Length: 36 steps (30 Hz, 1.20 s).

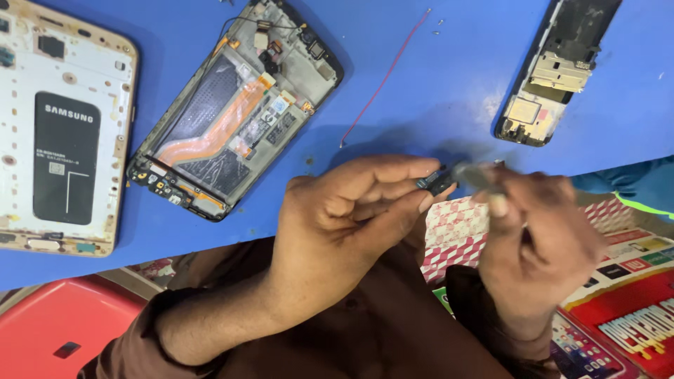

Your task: The person uses a small tool to scrape residue from the interior of a disassembled smartphone frame and then cleans a small component. The person holds the frame, scrapes along the edges, and places the frame on the table before handling the small component.

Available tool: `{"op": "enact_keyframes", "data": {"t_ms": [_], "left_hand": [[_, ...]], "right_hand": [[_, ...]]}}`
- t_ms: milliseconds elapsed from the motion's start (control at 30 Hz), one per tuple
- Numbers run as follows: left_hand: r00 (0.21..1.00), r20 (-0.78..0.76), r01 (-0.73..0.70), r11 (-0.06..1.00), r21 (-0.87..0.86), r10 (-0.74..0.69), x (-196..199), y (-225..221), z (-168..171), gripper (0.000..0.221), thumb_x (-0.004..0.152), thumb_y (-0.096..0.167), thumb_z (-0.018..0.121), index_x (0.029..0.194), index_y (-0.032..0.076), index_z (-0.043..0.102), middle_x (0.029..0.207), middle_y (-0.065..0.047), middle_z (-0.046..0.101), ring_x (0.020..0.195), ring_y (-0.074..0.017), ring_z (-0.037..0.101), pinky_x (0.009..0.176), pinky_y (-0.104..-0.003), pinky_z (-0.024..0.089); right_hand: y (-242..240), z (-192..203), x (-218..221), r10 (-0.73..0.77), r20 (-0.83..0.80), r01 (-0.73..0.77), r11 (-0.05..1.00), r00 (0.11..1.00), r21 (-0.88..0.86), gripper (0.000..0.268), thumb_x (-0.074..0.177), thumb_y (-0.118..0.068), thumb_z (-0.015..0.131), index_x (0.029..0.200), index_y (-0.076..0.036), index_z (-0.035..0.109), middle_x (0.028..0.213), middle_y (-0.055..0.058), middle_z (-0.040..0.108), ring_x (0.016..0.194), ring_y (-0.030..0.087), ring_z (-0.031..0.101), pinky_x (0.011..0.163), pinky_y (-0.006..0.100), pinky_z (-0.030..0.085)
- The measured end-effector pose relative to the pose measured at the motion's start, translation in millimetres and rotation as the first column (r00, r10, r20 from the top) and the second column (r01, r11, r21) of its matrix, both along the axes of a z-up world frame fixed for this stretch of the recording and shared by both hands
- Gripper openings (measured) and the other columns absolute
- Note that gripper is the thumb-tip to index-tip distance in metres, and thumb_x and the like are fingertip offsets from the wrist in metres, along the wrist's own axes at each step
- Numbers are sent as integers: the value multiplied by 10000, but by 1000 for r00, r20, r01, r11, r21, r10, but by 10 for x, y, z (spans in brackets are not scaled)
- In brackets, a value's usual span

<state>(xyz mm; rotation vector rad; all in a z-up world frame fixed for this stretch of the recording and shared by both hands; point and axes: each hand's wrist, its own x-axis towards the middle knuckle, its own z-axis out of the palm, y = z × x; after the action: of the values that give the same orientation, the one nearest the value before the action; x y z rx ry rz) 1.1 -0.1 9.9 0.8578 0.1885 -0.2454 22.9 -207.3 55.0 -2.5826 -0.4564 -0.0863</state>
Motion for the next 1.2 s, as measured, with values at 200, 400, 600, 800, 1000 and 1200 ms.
{"op": "enact_keyframes", "data": {"t_ms": [200, 400, 600, 800, 1000, 1200], "left_hand": [[1000, -21, 4, 1000, 4, -3, -9, -4, 4, 303, 1029, -89, 640, 1332, -71, 636, 1228, -140, 747, 1139, -155, 715, 1018, -281, 604], [1000, 23, -16, 1000, -21, 16, 33, -13, 47, 279, 1033, -116, 618, 1311, -96, 624, 1207, -177, 751, 1159, -207, 739, 1076, -312, 597], [994, 55, 72, 958, 276, -90, 105, -6, 174, 246, 970, -70, 680, 1214, -69, 649, 1102, -147, 792, 1039, -174, 779, 928, -281, 619], [925, 248, 41, 723, 690, -289, 209, -112, 303, 207, 883, 32, 798, 1080, 9, 737, 988, -76, 798, 884, -126, 799, 782, -239, 634], [894, 269, 41, 664, 747, -358, 277, -212, 353, 241, 883, 61, 816, 1086, -12, 709, 970, -94, 792, 858, -151, 808, 740, -254, 642], [857, 401, -135, 608, 782, -325, 320, -128, 365, 309, 884, 61, 817, 1128, -40, 657, 978, -109, 765, 842, -183, 783, 698, -264, 621]], "right_hand": [[20, 95, 83, 93, -14, -94, 994, 996, -55, 209, 1161, -183, 644, 1144, 13, 717, 934, 86, 723, 717, 132, 617, 697, 285, 435], [-312, -73, 169, -200, 190, 163, 967, 961, 195, 243, 1179, -239, 616, 1195, -18, 717, 952, 101, 719, 664, 101, 618, 550, 219, 442], [-632, -51, 176, -230, 13, 179, 790, 973, 586, 279, 1171, -262, 651, 1271, -2, 648, 851, 45, 655, 635, 69, 568, 544, 188, 402], [-470, -90, 205, 166, -279, 43, 787, 946, 615, 483, 755, -95, 882, 1190, -61, 674, 968, 14, 734, 616, -1, 557, 481, 172, 423], [-475, -81, 221, 259, -354, 12, 792, 899, 611, 234, 838, -17, 821, 1046, -61, 723, 1003, 63, 739, 793, 92, 723, 620, 244, 554], [-800, -90, 415, -56, -216, 161, 848, 975, 505, 89, 971, 8, 746, 1028, -47, 705, 969, 71, 756, 799, 113, 718, 679, 227, 565]]}}
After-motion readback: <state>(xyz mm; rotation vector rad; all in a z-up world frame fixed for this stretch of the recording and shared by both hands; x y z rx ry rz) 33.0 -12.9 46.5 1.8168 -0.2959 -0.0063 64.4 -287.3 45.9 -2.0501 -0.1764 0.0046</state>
